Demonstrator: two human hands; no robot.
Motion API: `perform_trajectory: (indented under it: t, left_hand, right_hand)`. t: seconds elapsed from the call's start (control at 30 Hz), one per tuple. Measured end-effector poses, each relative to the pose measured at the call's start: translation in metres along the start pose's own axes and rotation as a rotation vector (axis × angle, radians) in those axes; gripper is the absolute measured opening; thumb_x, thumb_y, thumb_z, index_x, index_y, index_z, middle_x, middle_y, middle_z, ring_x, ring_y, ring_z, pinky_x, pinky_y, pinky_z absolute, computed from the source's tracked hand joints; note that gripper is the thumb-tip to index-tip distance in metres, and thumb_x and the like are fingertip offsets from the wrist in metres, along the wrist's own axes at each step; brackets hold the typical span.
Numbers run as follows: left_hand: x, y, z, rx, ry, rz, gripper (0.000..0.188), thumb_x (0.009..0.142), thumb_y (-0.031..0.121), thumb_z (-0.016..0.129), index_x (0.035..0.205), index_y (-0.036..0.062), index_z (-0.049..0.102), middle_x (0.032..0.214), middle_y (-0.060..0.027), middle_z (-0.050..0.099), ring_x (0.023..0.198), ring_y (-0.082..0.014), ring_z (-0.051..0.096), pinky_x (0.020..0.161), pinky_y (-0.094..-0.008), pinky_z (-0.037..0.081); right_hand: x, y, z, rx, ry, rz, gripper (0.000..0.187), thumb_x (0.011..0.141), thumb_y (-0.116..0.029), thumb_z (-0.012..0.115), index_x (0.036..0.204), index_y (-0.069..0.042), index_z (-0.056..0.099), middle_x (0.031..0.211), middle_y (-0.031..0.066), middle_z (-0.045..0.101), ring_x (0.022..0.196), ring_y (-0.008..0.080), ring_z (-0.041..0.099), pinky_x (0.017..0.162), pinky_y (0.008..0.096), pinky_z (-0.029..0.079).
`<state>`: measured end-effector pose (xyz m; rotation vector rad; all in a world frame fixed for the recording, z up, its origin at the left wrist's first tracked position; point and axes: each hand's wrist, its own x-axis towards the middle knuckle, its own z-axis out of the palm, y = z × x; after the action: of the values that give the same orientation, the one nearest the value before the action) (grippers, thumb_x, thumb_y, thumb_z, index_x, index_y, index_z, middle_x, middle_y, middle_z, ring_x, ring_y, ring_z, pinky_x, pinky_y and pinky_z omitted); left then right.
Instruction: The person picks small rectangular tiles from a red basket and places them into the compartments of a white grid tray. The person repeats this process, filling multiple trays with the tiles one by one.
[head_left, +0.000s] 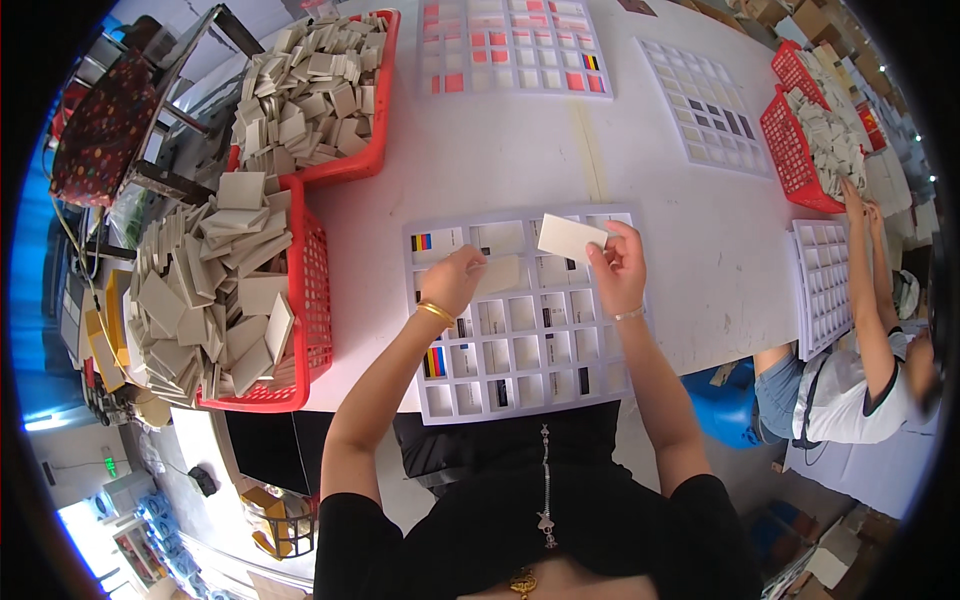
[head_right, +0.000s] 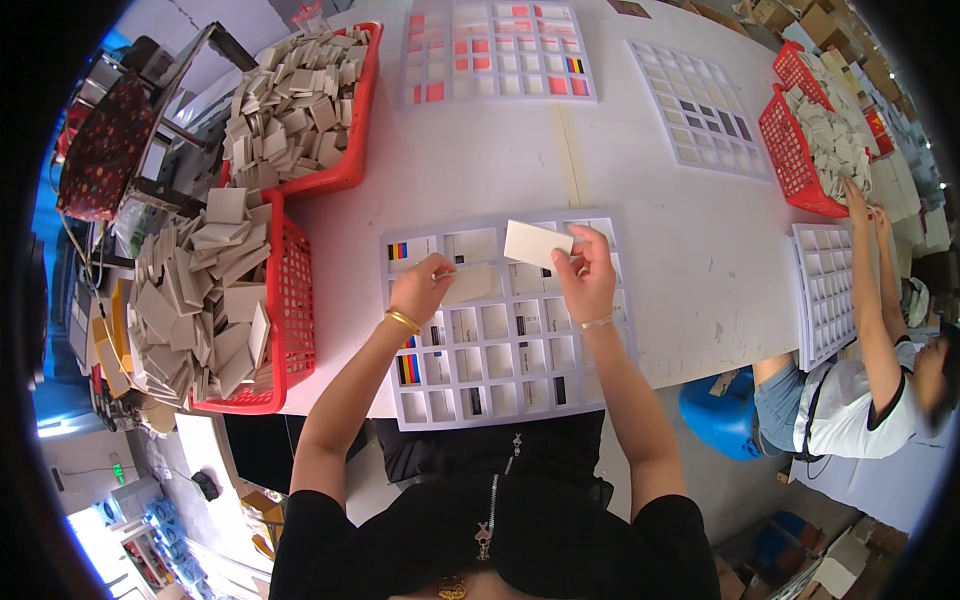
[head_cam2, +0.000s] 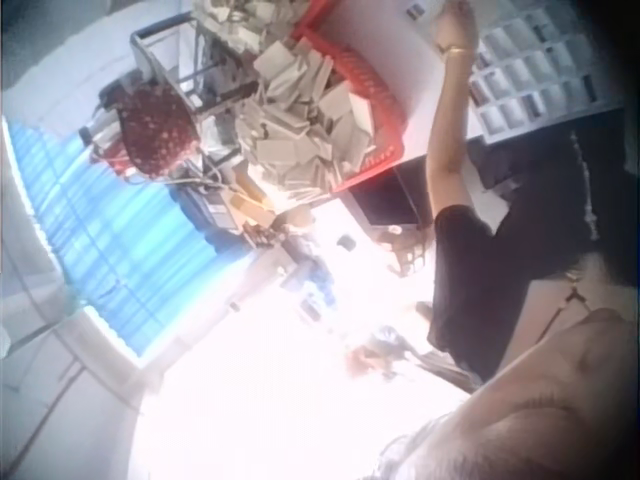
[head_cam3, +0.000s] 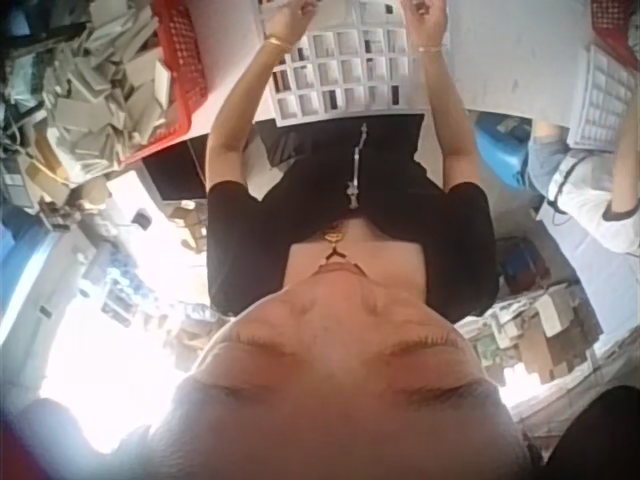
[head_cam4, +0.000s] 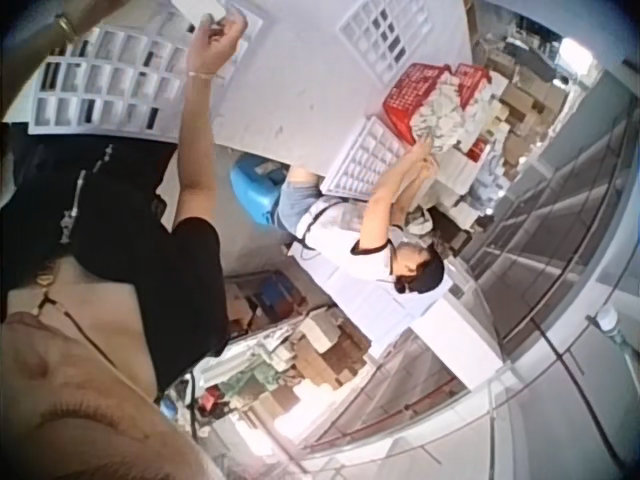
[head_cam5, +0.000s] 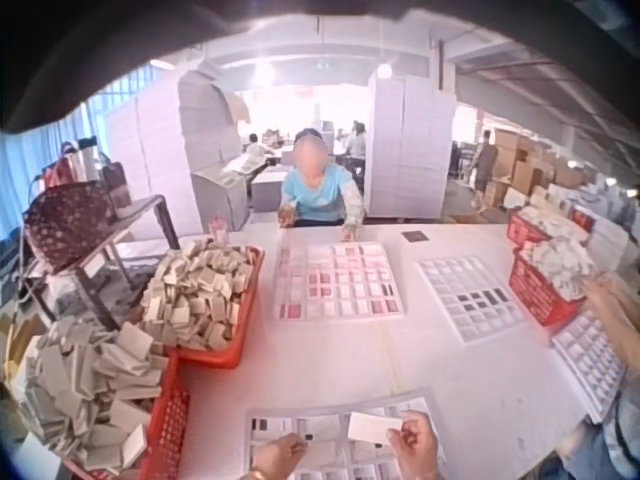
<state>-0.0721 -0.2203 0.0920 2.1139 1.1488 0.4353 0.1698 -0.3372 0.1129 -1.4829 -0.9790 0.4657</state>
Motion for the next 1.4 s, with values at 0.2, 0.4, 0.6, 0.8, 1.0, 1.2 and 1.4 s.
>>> perform_trajectory:
  t: [0.2,0.4,0.6,0.8,1.0,1.2,1.4]
  left_hand:
    - [0.016,0.004,0.006,0.112,-0.164,-0.011,0.012,0.084,0.014,0.061,0.095,0.0106,0.061,0.094,-0.0071,0.065,0.084,-0.0268,0.064,0.072,-0.0364,0.05]
    - [0.014,0.015,0.003,0.276,-0.124,0.043,0.013,0.083,0.012,0.06,0.095,0.0121,0.061,0.105,-0.0047,0.058,0.083,-0.0266,0.063,0.07,-0.0387,0.051]
    - [-0.007,0.007,0.004,0.348,0.016,0.022,0.007,0.082,0.013,0.06,0.088,0.0114,0.062,0.097,-0.0043,0.059,0.082,-0.026,0.063,0.063,-0.0368,0.053]
    - [-0.017,-0.02,0.024,0.449,0.101,0.336,0.002,0.077,0.013,0.064,0.076,0.0131,0.062,0.084,0.0002,0.061,0.079,-0.0217,0.061,0.058,-0.0332,0.052]
    - [-0.007,-0.016,0.018,0.468,0.052,0.359,0.003,0.079,0.015,0.064,0.08,0.0138,0.062,0.086,-0.0005,0.061,0.079,-0.0233,0.061,0.055,-0.0363,0.051]
    - [0.086,-0.016,-0.066,0.341,0.555,0.197,0.012,0.082,0.01,0.057,0.092,0.0171,0.06,0.093,-0.0051,0.058,0.083,-0.0288,0.06,0.064,-0.0433,0.052]
    - [0.178,-0.05,-0.178,0.874,0.166,0.038,0.033,0.087,0.011,0.05,0.118,0.0184,0.055,0.128,-0.0042,0.052,0.106,-0.0308,0.059,0.082,-0.0427,0.052]
  right_hand:
    - [0.019,0.039,0.033,0.111,-0.052,0.091,0.033,0.084,-0.008,0.066,0.114,-0.007,0.053,0.079,0.0032,0.061,0.061,0.0058,0.053,0.055,0.0206,0.043]
    - [0.033,0.038,0.074,-0.13,-0.229,0.197,0.027,0.083,-0.011,0.065,0.109,-0.009,0.057,0.077,0.0056,0.062,0.062,0.0124,0.058,0.059,0.027,0.048]
    - [0.041,0.046,0.094,-0.3,-0.442,0.153,0.024,0.08,-0.012,0.065,0.103,-0.01,0.061,0.069,0.0059,0.059,0.061,0.0194,0.056,0.063,0.0321,0.048]
    - [0.048,0.045,0.094,-0.547,-0.522,0.081,0.022,0.078,-0.012,0.066,0.099,-0.011,0.063,0.076,0.004,0.059,0.074,0.0226,0.059,0.067,0.0351,0.049]
    - [0.047,0.033,0.105,-0.847,-0.531,-0.288,0.017,0.073,-0.013,0.07,0.089,-0.015,0.066,0.086,0.0008,0.057,0.094,0.0218,0.055,0.073,0.037,0.047]
    - [0.043,0.037,0.107,-1.07,-0.672,-0.396,0.007,0.074,-0.012,0.065,0.079,-0.016,0.068,0.088,0.0011,0.059,0.093,0.019,0.054,0.078,0.0363,0.041]
    - [0.036,0.042,0.109,-1.057,-0.656,-0.385,0.01,0.076,-0.011,0.061,0.081,-0.016,0.069,0.093,-0.0001,0.06,0.094,0.0186,0.055,0.082,0.0372,0.041]
